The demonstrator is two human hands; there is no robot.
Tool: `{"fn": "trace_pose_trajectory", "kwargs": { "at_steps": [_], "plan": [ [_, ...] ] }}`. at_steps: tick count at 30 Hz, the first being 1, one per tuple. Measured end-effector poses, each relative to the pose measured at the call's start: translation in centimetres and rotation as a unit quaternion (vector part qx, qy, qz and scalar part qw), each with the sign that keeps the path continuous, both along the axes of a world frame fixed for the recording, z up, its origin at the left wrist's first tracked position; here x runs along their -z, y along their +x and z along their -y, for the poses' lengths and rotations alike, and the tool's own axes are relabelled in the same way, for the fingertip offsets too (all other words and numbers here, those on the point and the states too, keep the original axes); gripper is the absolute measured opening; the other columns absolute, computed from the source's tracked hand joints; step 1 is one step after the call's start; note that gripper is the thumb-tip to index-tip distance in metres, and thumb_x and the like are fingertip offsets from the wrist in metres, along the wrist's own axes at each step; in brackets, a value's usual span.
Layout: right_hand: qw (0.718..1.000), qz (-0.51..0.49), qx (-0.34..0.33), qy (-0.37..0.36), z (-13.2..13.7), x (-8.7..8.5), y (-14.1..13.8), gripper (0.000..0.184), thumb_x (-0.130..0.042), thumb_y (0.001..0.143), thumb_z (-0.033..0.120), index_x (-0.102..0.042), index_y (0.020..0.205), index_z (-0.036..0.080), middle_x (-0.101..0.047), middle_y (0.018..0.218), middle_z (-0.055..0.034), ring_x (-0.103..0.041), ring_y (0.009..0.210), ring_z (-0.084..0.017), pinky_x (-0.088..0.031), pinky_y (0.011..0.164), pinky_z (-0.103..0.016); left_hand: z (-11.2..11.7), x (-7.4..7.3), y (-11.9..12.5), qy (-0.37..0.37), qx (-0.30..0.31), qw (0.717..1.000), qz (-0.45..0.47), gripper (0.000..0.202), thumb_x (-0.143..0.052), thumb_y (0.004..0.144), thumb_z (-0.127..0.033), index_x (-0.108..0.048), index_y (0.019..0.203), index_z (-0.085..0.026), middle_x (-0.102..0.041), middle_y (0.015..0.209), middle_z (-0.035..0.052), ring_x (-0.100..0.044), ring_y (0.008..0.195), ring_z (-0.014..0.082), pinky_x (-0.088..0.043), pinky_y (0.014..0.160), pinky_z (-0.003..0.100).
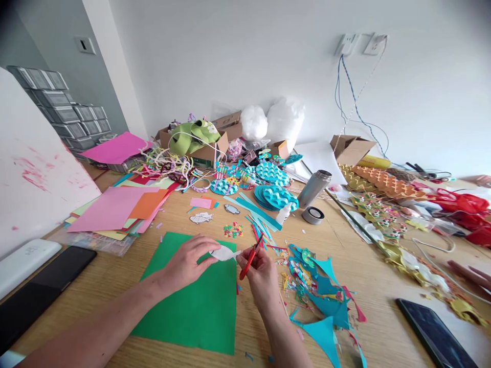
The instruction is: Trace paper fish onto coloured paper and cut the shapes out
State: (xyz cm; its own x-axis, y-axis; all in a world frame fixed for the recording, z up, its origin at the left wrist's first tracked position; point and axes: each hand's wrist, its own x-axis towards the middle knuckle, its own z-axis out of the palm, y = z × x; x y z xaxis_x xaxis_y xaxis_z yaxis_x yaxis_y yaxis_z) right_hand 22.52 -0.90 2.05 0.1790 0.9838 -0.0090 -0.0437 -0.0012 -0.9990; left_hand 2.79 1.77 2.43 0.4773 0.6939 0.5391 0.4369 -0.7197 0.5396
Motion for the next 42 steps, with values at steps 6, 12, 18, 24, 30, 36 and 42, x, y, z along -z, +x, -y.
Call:
{"fn": "trace_pose_trajectory", "kwargs": {
  "at_steps": [6,12,18,24,30,36,42],
  "plan": [
    [1.000,0.004,0.023,-0.007,-0.1,0.0,0.7,0.039,-0.075,0.066,0.050,-0.058,0.079,0.017,-0.066,0.071,-0.0054,-0.060,0.065,-0.017,-0.046,0.052,-0.025,-0.8,0.2,-0.2,-0.284,-0.033,0.949,0.136,0.029,-0.053,0.087,-0.039,-0.069,0.083,-0.015,-0.071,0.078,0.0066,-0.062,0.064,0.0140,-0.047,0.059,0.024],
    [0.999,0.026,0.036,-0.008,-0.3,0.0,0.7,0.045,-0.075,0.063,0.055,-0.057,0.078,0.017,-0.068,0.073,-0.0083,-0.063,0.069,-0.021,-0.047,0.053,-0.027,-1.3,-0.2,-0.8,-0.490,-0.024,0.838,0.238,0.045,-0.061,0.074,-0.055,-0.065,0.081,-0.011,-0.071,0.067,0.0074,-0.055,0.045,0.0094,-0.032,0.038,0.018],
    [0.998,0.062,0.016,-0.008,-0.1,0.4,0.2,0.043,-0.073,0.064,0.055,-0.056,0.077,0.018,-0.064,0.069,-0.0045,-0.057,0.058,-0.016,-0.045,0.048,-0.025,-1.4,0.3,-1.1,-0.529,-0.024,0.813,0.244,0.049,-0.064,0.071,-0.058,-0.065,0.088,-0.011,-0.070,0.062,0.0057,-0.053,0.038,0.0076,-0.028,0.032,0.016],
    [0.996,0.086,0.006,0.028,-0.1,1.1,0.2,0.035,-0.070,0.073,0.050,-0.057,0.081,0.018,-0.063,0.073,-0.0037,-0.059,0.064,-0.016,-0.045,0.051,-0.025,-1.2,0.2,-1.0,-0.562,-0.013,0.797,0.221,0.050,-0.065,0.070,-0.059,-0.063,0.087,-0.012,-0.067,0.055,0.0043,-0.053,0.034,0.0094,-0.026,0.029,0.016],
    [0.996,0.084,0.008,0.036,-0.1,0.9,0.2,0.038,-0.071,0.070,0.052,-0.057,0.080,0.018,-0.065,0.076,-0.0061,-0.061,0.069,-0.019,-0.047,0.053,-0.026,-1.3,0.6,-0.9,-0.576,-0.004,0.776,0.257,0.050,-0.070,0.068,-0.055,-0.066,0.090,-0.010,-0.072,0.076,0.0105,-0.065,0.052,0.0146,-0.037,0.034,0.017],
    [0.994,0.088,0.064,0.025,-0.3,0.8,0.6,0.040,-0.071,0.069,0.053,-0.057,0.080,0.018,-0.065,0.073,-0.0051,-0.062,0.067,-0.019,-0.047,0.052,-0.026,-1.4,0.7,-0.6,-0.532,-0.030,0.794,0.294,0.050,-0.075,0.063,-0.047,-0.067,0.095,-0.010,-0.072,0.090,0.0116,-0.070,0.071,0.0195,-0.049,0.045,0.020],
    [0.982,0.167,0.076,0.039,-0.4,1.3,1.0,0.030,-0.066,0.075,0.046,-0.056,0.082,0.018,-0.064,0.074,-0.0044,-0.061,0.067,-0.019,-0.048,0.058,-0.028,-1.3,1.0,-0.2,-0.484,-0.068,0.827,0.278,0.057,-0.073,0.065,-0.043,-0.058,0.110,-0.011,-0.072,0.077,0.0068,-0.070,0.073,0.0225,-0.053,0.049,0.026]
  ]
}}
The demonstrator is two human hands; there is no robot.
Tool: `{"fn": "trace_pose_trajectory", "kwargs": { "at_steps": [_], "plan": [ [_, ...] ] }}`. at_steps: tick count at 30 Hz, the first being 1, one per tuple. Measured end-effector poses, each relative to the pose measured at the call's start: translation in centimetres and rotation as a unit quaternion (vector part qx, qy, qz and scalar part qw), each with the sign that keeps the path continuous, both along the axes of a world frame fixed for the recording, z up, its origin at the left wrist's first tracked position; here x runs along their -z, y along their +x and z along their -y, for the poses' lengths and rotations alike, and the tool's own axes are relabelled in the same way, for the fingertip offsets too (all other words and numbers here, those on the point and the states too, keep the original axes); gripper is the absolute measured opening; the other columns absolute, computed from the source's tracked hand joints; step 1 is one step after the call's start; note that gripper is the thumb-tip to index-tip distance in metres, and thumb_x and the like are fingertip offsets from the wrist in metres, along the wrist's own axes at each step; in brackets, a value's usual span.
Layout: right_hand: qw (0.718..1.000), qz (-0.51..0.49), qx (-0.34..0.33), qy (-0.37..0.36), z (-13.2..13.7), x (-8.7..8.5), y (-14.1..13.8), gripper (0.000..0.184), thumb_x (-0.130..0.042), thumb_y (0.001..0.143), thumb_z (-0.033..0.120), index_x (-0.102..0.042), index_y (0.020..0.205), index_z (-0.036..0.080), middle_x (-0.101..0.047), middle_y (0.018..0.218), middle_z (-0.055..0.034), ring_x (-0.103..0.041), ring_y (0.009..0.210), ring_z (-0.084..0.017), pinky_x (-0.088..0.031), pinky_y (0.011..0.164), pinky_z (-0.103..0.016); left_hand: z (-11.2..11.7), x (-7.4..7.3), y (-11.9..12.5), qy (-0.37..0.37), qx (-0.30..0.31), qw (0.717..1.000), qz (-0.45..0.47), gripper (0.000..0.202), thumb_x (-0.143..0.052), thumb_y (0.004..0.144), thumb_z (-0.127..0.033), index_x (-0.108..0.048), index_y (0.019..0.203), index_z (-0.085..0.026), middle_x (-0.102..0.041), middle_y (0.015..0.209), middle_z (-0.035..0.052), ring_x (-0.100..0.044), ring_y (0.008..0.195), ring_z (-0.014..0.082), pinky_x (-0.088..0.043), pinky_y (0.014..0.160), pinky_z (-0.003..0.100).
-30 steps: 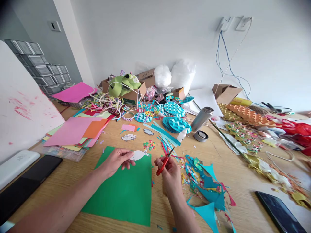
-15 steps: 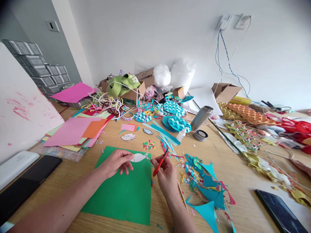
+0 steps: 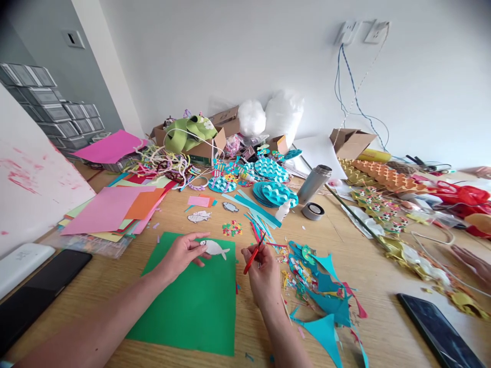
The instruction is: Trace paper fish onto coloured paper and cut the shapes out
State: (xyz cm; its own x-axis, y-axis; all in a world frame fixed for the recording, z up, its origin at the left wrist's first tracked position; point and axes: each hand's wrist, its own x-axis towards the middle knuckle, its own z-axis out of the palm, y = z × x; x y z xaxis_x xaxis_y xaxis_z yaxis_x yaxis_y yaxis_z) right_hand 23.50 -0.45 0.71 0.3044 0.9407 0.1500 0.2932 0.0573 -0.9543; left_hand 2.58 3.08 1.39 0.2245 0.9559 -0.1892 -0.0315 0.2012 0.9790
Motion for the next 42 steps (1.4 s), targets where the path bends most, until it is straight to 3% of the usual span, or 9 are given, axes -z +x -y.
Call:
{"fn": "trace_pose_trajectory", "kwargs": {
  "at_steps": [5,9,14,16,19,22,26,32,42],
  "plan": [
    [0.970,0.209,-0.112,0.059,0.8,-0.4,-0.7,0.003,-0.051,0.083,0.020,-0.054,0.083,0.020,-0.062,0.082,-0.0052,-0.059,0.077,-0.019,-0.047,0.067,-0.031,0.0,0.6,0.2,0.018,-0.013,0.999,-0.035,0.041,-0.068,0.067,-0.048,-0.054,0.086,-0.015,-0.069,0.069,0.0048,-0.069,0.066,0.0219,-0.051,0.045,0.025],
    [0.910,0.323,-0.236,0.114,1.5,-0.9,-1.5,0.023,-0.048,0.072,0.005,-0.054,0.089,0.019,-0.061,0.091,-0.0074,-0.055,0.091,-0.023,-0.047,0.076,-0.034,0.1,0.8,0.5,0.013,-0.022,0.999,-0.037,0.037,-0.065,0.069,-0.049,-0.044,0.080,-0.020,-0.065,0.064,-0.0007,-0.069,0.063,0.0220,-0.050,0.043,0.026],
    [0.903,0.347,-0.224,0.115,1.6,-0.9,-1.4,0.022,-0.047,0.074,0.004,-0.051,0.089,0.020,-0.060,0.091,-0.0077,-0.055,0.089,-0.022,-0.046,0.074,-0.033,0.2,0.9,0.7,0.046,-0.019,0.992,-0.115,0.026,-0.058,0.076,-0.041,-0.041,0.078,-0.022,-0.060,0.069,-0.0021,-0.065,0.058,0.0183,-0.048,0.045,0.026],
    [0.910,0.348,-0.192,0.115,1.4,-0.7,-0.9,0.019,-0.046,0.076,0.006,-0.049,0.089,0.020,-0.059,0.089,-0.0075,-0.055,0.085,-0.021,-0.046,0.072,-0.032,0.5,0.8,0.6,0.130,-0.024,0.959,-0.250,0.018,-0.057,0.080,-0.034,-0.046,0.078,-0.021,-0.060,0.072,-0.0004,-0.064,0.066,0.0185,-0.050,0.057,0.028],
    [0.918,0.346,-0.149,0.123,1.0,-0.4,-0.4,0.016,-0.044,0.076,0.006,-0.046,0.084,0.021,-0.057,0.081,-0.0050,-0.054,0.079,-0.020,-0.044,0.067,-0.030,1.1,0.3,0.4,0.268,-0.027,0.865,-0.424,0.015,-0.059,0.080,-0.022,-0.055,0.094,-0.020,-0.062,0.098,0.0054,-0.059,0.097,0.0237,-0.049,0.081,0.037],
    [0.920,0.348,-0.128,0.129,0.9,-0.3,-0.2,0.018,-0.044,0.073,0.005,-0.043,0.080,0.022,-0.055,0.075,-0.0024,-0.054,0.075,-0.019,-0.043,0.064,-0.028,1.8,-0.2,0.4,0.350,-0.001,0.799,-0.489,0.026,-0.055,0.085,-0.018,-0.054,0.111,-0.020,-0.057,0.109,0.0071,-0.053,0.105,0.0239,-0.046,0.088,0.040],
    [0.918,0.352,-0.142,0.113,1.0,-0.4,-0.3,0.019,-0.045,0.072,0.005,-0.046,0.081,0.022,-0.056,0.074,-0.0017,-0.055,0.072,-0.018,-0.042,0.062,-0.025,2.8,-0.6,0.9,0.403,0.086,0.747,-0.522,0.018,-0.048,0.089,-0.020,-0.060,0.103,-0.021,-0.061,0.094,0.0053,-0.054,0.095,0.0227,-0.048,0.084,0.039],
    [0.913,0.361,-0.172,0.082,0.9,-0.4,-0.3,0.018,-0.046,0.075,0.008,-0.050,0.086,0.021,-0.061,0.080,-0.0041,-0.059,0.076,-0.019,-0.045,0.064,-0.026,3.8,-0.4,1.7,0.405,0.146,0.701,-0.568,0.026,-0.052,0.088,-0.027,-0.061,0.110,-0.015,-0.063,0.102,0.0103,-0.056,0.097,0.0252,-0.048,0.084,0.041],
    [0.905,0.370,-0.197,0.070,0.9,-0.2,-0.1,0.022,-0.047,0.072,0.006,-0.052,0.088,0.021,-0.062,0.085,-0.0059,-0.060,0.079,-0.020,-0.047,0.067,-0.027,3.6,1.5,1.8,0.436,0.137,0.701,-0.547,0.045,-0.051,0.089,-0.038,-0.053,0.126,-0.013,-0.054,0.133,0.0152,-0.047,0.125,0.0292,-0.037,0.103,0.043]
  ]
}}
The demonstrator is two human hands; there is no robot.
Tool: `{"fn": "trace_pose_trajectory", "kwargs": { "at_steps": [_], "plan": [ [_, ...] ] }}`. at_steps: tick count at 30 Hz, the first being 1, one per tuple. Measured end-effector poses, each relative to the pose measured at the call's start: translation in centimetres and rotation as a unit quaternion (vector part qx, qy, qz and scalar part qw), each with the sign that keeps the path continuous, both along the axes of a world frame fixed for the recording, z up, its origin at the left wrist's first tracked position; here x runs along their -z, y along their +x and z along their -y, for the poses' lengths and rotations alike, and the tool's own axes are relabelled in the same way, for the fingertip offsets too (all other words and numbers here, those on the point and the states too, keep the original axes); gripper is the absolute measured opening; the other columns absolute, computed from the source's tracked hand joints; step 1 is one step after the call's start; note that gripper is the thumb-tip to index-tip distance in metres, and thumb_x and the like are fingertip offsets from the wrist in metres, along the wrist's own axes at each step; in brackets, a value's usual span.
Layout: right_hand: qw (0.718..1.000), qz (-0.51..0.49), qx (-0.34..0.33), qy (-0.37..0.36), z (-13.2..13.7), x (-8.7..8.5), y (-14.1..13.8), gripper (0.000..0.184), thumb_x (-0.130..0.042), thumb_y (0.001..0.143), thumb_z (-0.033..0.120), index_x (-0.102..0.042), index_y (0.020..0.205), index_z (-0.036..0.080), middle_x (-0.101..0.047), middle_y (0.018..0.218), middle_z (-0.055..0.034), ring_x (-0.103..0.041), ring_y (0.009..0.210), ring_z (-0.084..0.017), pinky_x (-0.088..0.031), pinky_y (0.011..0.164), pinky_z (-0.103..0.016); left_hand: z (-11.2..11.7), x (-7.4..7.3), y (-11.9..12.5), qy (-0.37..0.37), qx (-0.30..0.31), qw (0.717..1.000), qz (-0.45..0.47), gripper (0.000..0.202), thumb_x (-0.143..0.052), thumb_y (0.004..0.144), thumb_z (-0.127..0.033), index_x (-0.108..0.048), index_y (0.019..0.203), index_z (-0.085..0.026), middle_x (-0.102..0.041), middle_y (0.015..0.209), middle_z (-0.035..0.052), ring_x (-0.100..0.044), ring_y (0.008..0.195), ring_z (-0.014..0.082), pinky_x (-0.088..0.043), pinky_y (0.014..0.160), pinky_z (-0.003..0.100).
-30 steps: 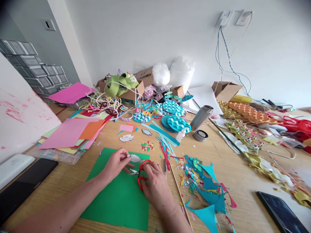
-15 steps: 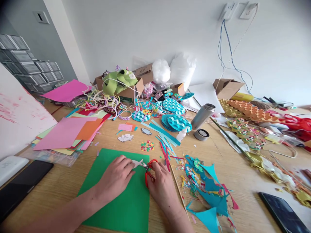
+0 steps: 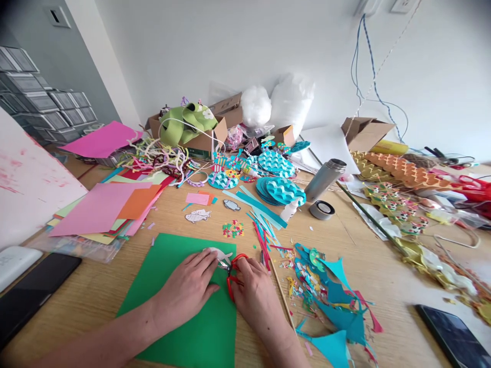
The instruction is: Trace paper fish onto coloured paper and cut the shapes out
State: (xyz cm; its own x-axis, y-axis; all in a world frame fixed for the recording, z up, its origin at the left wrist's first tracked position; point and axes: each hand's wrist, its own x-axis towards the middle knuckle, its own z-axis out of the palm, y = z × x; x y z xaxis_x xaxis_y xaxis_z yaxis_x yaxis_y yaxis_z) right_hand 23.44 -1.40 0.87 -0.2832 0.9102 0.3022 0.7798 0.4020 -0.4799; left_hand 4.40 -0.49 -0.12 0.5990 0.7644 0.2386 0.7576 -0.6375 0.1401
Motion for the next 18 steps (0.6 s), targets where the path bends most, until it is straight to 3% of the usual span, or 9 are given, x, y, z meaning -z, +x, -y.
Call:
{"fn": "trace_pose_trajectory", "kwargs": {
  "at_steps": [11,18],
  "plan": [
    [0.999,-0.005,0.034,0.029,-0.03,0.08,0.11,0.016,-0.046,0.076,0.009,-0.047,0.085,0.021,-0.060,0.079,-0.0047,-0.058,0.075,-0.019,-0.045,0.063,-0.027,-0.30,0.35,0.29,-0.009,-0.004,1.000,0.013,0.051,-0.044,0.092,-0.043,-0.047,0.132,-0.013,-0.047,0.140,0.0134,-0.042,0.131,0.0286,-0.035,0.107,0.045],
    [1.000,-0.017,0.002,0.015,0.37,-0.27,-0.63,0.022,-0.044,0.072,0.004,-0.049,0.086,0.020,-0.059,0.080,-0.0050,-0.056,0.076,-0.019,-0.044,0.065,-0.027,-0.39,0.75,0.35,-0.007,-0.014,1.000,0.012,0.052,-0.045,0.091,-0.044,-0.047,0.132,-0.011,-0.045,0.142,0.0153,-0.040,0.132,0.0296,-0.036,0.106,0.046]
  ]
}}
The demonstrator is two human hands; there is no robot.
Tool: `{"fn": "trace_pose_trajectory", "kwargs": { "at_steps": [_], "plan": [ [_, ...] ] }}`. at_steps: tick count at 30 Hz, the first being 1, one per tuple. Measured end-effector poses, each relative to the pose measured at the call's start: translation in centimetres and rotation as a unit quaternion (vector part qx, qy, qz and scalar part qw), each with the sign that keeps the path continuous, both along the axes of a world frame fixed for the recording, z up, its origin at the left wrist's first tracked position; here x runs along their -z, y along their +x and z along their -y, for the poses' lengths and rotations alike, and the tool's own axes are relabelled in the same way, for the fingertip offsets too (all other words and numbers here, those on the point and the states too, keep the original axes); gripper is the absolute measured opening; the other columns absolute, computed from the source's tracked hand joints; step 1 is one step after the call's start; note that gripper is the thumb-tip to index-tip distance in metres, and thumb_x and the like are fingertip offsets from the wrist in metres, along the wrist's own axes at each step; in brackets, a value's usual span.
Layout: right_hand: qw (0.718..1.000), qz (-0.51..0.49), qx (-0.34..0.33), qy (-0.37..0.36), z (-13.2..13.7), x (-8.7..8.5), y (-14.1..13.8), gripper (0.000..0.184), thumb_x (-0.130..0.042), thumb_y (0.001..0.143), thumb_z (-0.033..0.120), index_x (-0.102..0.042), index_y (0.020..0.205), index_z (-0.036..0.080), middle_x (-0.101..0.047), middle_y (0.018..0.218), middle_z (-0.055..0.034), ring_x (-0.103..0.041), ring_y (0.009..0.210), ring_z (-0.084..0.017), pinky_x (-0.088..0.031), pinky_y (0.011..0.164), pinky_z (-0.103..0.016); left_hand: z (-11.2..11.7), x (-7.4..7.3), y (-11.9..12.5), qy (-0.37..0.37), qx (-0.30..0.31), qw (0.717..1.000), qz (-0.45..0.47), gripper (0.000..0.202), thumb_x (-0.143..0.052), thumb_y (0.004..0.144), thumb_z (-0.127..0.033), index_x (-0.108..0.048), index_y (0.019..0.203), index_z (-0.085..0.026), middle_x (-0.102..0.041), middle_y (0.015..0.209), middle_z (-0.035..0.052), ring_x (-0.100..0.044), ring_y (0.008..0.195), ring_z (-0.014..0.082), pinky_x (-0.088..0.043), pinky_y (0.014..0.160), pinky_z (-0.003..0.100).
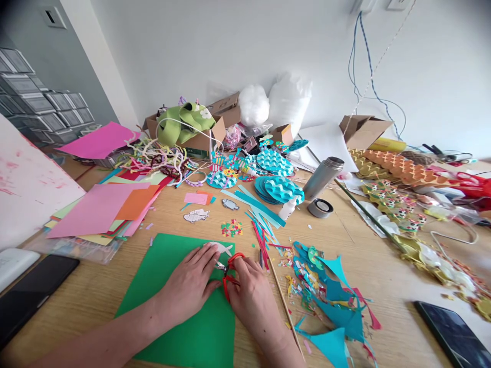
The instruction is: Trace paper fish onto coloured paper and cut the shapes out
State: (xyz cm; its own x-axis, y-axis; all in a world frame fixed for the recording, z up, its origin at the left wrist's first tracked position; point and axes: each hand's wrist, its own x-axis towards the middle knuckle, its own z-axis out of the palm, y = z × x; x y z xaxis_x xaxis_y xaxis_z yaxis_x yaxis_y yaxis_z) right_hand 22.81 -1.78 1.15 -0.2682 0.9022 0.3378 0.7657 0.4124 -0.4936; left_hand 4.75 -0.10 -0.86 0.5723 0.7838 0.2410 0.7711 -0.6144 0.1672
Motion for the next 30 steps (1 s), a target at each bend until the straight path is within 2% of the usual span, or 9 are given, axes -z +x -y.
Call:
{"fn": "trace_pose_trajectory", "kwargs": {
  "at_steps": [6,11,24,30],
  "plan": [
    [1.000,-0.004,-0.027,0.010,0.02,-0.03,-0.51,0.027,-0.044,0.069,0.001,-0.050,0.087,0.020,-0.061,0.082,-0.0053,-0.056,0.081,-0.021,-0.045,0.069,-0.029,-0.07,-0.05,-0.11,-0.004,0.008,1.000,-0.010,0.054,-0.043,0.092,-0.043,-0.045,0.134,-0.010,-0.043,0.143,0.0151,-0.037,0.134,0.0288,-0.035,0.108,0.046],
    [0.999,-0.006,-0.036,-0.018,0.03,0.19,-0.53,0.027,-0.046,0.070,0.001,-0.050,0.090,0.019,-0.063,0.091,-0.0075,-0.055,0.091,-0.023,-0.046,0.077,-0.033,-0.02,-0.17,-0.19,-0.003,0.008,1.000,-0.022,0.055,-0.041,0.093,-0.044,-0.043,0.136,-0.010,-0.042,0.144,0.0140,-0.035,0.135,0.0282,-0.033,0.110,0.045],
    [0.998,0.007,-0.040,-0.049,0.04,0.22,-0.43,0.032,-0.047,0.068,0.000,-0.053,0.095,0.018,-0.064,0.097,-0.0093,-0.055,0.096,-0.024,-0.046,0.081,-0.036,-0.06,-0.21,-0.18,0.005,0.005,0.999,-0.040,0.056,-0.038,0.093,-0.047,-0.045,0.134,-0.010,-0.044,0.143,0.0121,-0.036,0.134,0.0297,-0.036,0.108,0.044],
    [0.998,0.013,-0.035,-0.049,0.06,0.04,-0.57,0.030,-0.048,0.069,0.001,-0.053,0.092,0.018,-0.064,0.092,-0.0085,-0.055,0.092,-0.024,-0.047,0.078,-0.036,-0.07,0.19,-0.20,0.015,0.005,0.999,-0.035,0.056,-0.040,0.092,-0.048,-0.045,0.134,-0.011,-0.044,0.143,0.0125,-0.036,0.134,0.0293,-0.036,0.107,0.044]
  ]
}}
